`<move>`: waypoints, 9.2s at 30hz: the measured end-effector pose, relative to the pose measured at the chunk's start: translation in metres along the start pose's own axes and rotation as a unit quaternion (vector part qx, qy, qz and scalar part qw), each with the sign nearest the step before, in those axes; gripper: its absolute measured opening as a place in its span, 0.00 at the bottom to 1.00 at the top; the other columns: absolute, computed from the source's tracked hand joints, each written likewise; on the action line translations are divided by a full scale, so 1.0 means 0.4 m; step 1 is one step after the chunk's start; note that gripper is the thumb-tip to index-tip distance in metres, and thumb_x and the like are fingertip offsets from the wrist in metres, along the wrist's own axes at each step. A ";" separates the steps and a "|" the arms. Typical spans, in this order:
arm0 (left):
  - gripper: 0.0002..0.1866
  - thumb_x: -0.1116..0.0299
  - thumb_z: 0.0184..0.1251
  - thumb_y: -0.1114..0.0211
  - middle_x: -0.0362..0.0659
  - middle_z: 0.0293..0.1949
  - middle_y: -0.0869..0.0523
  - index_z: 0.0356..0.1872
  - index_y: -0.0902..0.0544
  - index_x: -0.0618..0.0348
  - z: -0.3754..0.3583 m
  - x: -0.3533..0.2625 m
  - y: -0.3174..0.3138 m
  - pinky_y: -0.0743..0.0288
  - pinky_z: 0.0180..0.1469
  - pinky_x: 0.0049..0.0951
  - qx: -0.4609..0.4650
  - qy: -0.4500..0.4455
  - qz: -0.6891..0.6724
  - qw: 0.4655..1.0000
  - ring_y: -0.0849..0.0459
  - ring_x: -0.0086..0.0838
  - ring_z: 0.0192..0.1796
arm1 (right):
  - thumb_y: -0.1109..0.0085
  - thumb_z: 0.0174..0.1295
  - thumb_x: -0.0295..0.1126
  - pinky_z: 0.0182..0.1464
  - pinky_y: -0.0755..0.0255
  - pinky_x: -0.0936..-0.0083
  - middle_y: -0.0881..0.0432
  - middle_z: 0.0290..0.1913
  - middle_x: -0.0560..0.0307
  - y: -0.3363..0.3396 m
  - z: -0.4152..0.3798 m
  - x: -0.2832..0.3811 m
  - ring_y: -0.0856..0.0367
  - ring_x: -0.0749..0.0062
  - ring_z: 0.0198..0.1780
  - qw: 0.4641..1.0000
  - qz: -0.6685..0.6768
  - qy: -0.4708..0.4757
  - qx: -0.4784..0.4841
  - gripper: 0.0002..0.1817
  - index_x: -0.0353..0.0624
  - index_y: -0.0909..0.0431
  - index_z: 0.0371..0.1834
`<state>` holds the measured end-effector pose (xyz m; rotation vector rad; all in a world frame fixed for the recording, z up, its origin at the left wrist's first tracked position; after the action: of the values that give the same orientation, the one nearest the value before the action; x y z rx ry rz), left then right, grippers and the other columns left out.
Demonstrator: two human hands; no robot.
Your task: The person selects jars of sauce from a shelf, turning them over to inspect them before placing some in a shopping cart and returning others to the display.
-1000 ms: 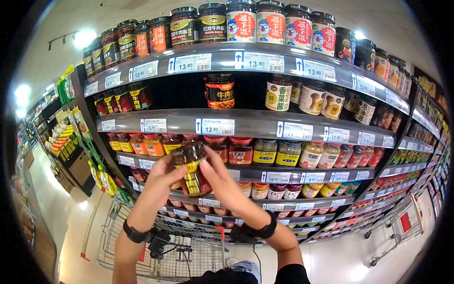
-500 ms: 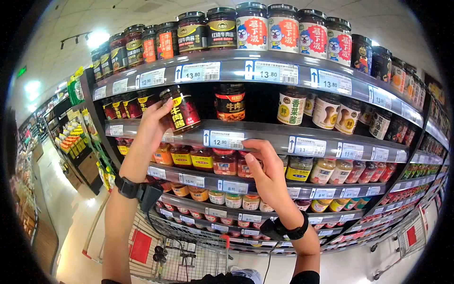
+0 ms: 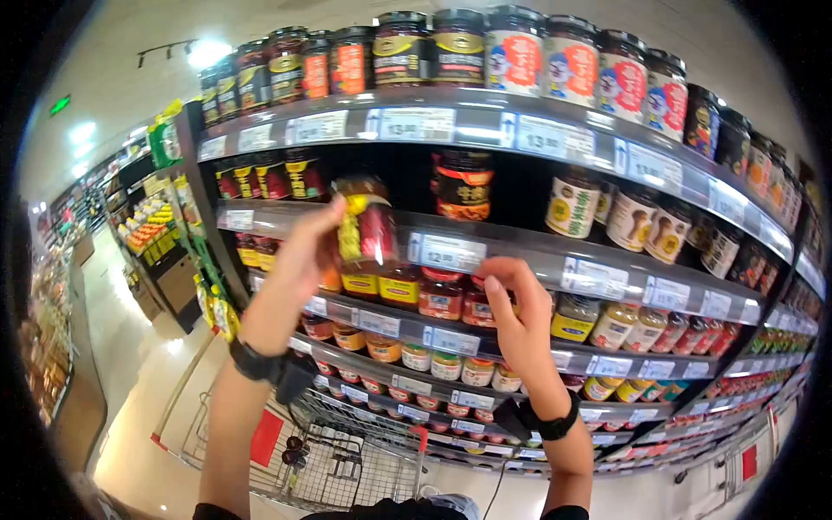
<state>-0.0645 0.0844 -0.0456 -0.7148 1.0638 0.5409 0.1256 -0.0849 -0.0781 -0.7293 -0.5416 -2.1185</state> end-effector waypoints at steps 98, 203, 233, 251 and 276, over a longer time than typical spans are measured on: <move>0.19 0.71 0.47 0.31 0.50 0.50 0.34 0.43 0.22 0.57 -0.585 0.138 -0.001 0.37 0.53 0.40 -0.284 -0.395 0.487 0.725 0.32 0.43 0.52 | 0.58 0.47 0.61 0.38 0.24 0.66 0.25 0.42 0.39 -0.574 -0.163 0.051 0.22 0.53 0.36 0.564 0.693 -0.333 0.302 0.42 0.34 0.36 0.56; 0.08 0.74 0.64 0.48 0.45 0.26 0.18 0.39 0.23 0.65 -0.709 0.264 0.161 0.29 0.38 0.23 -0.379 -0.073 0.232 0.893 0.20 0.24 0.31 | 0.36 0.47 0.24 0.53 0.33 0.61 0.40 0.58 0.39 -0.606 0.300 0.029 0.34 0.43 0.55 0.927 -0.221 0.303 0.002 0.28 0.43 0.34 0.53; 0.24 0.70 0.39 0.26 0.55 0.55 0.32 0.42 0.21 0.57 -0.630 0.079 0.078 0.36 0.57 0.42 -0.289 -0.364 0.523 0.714 0.31 0.48 0.57 | 0.53 0.51 0.44 0.58 0.35 0.57 0.35 0.58 0.33 -0.631 -0.181 0.062 0.29 0.46 0.55 0.670 0.631 -0.281 0.270 0.36 0.38 0.46 0.63; 0.23 0.68 0.36 0.25 0.53 0.52 0.30 0.40 0.18 0.56 -0.623 0.143 0.081 0.32 0.54 0.39 -0.260 -0.337 0.479 0.768 0.28 0.46 0.54 | 0.35 0.49 0.43 0.56 0.38 0.76 0.33 0.49 0.59 -0.538 -0.183 0.002 0.34 0.74 0.54 0.720 0.503 -0.289 0.381 0.31 0.45 0.38 0.53; 0.12 0.80 0.50 0.40 0.50 0.41 0.20 0.38 0.21 0.64 -0.662 0.130 0.184 0.29 0.48 0.33 -0.338 -0.247 0.412 0.809 0.22 0.42 0.46 | 0.35 0.38 0.26 0.59 0.37 0.64 0.33 0.50 0.45 -0.547 0.134 0.164 0.33 0.49 0.55 0.891 -0.095 0.412 0.163 0.32 0.37 0.36 0.51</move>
<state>-0.2518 -0.0624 -0.1928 -0.6258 0.6167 1.8272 -0.0673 0.0368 -0.0228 0.4403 -0.4730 -2.1853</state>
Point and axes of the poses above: each hand's wrist, its own z-axis towards the middle knuckle, its own y-axis out of the back of the hand, x = y × z, the point moved 4 cm from there along z, towards the middle knuckle
